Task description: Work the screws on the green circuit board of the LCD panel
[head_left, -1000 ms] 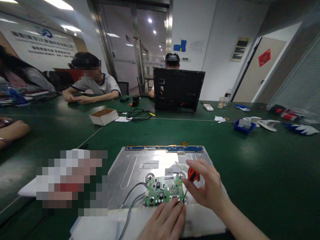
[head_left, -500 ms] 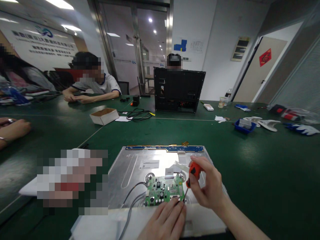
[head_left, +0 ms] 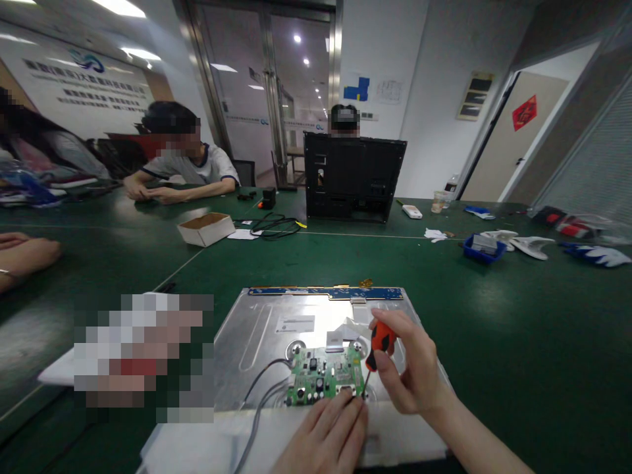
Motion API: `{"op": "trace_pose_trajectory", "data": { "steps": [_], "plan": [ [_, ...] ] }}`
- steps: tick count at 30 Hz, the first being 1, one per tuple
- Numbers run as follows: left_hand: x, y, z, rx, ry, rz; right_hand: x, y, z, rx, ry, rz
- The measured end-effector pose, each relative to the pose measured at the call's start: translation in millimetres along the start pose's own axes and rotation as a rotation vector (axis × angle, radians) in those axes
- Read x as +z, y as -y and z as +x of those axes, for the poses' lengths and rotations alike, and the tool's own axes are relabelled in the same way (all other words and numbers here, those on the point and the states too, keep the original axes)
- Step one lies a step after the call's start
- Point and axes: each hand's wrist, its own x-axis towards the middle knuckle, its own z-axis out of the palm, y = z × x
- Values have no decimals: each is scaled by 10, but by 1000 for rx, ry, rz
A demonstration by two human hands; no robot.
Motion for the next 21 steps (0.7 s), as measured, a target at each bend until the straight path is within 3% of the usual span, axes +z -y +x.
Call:
{"op": "trace_pose_trajectory", "data": {
  "steps": [11, 21],
  "plan": [
    [-22, 2, 18, -3, -13, -25, 40, -8, -6, 14, -52, -91],
    [-28, 0, 40, -12, -55, -37, 5, 0, -5, 5, 3, -27]
  ]
}}
